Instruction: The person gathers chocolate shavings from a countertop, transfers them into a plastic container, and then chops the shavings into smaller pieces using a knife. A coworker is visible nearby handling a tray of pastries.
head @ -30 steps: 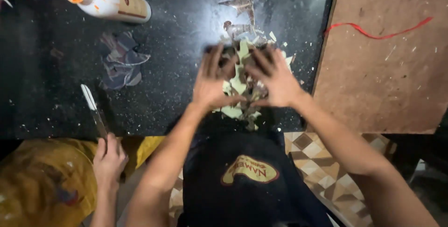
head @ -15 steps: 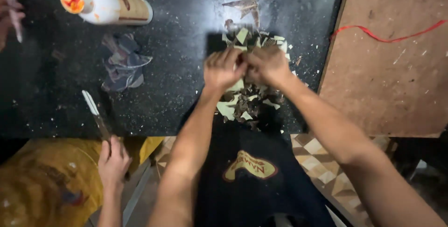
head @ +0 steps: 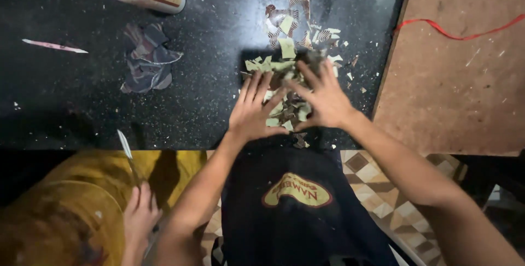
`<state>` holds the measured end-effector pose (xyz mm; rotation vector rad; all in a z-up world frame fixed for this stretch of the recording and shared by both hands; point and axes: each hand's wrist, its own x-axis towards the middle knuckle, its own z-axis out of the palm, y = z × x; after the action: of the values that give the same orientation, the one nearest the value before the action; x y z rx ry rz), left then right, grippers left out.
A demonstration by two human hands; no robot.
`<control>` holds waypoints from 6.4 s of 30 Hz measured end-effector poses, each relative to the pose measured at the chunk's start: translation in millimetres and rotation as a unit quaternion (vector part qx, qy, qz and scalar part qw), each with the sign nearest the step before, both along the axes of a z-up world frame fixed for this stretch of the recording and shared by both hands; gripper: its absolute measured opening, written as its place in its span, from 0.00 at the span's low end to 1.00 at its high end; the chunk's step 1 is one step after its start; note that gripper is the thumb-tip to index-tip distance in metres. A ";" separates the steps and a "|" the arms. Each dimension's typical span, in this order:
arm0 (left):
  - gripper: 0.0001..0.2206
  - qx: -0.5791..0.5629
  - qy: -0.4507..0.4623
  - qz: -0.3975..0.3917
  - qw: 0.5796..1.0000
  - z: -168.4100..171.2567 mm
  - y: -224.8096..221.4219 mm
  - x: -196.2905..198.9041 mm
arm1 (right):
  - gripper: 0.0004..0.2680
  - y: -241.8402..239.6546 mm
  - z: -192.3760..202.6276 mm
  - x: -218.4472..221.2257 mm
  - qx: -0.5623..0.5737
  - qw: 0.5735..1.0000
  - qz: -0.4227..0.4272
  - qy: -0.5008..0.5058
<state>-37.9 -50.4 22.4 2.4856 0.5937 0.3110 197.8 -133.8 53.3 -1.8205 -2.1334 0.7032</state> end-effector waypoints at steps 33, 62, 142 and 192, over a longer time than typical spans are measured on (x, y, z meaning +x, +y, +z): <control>0.39 -0.005 -0.106 0.153 0.982 -17.1 32.8 29.8 | 0.37 54.2 -25.2 -1.9 0.067 0.997 -0.017 0.027; 0.29 -0.003 -0.117 0.150 0.982 -53.4 158.8 108.7 | 0.25 -1.1 -5.9 -13.6 0.025 0.951 -0.270 0.149; 0.24 -0.289 -0.178 0.216 0.916 -31.1 80.3 104.6 | 0.19 30.0 -28.3 -49.6 0.099 0.920 -0.361 0.119; 0.24 -0.354 -0.236 0.240 0.873 -7.9 86.3 130.7 | 0.10 29.8 -16.6 -49.5 0.227 0.880 -0.395 0.134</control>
<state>92.7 36.0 14.5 1.4614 0.9070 0.7167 148.3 -104.0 36.7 -1.9294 -1.0797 0.1993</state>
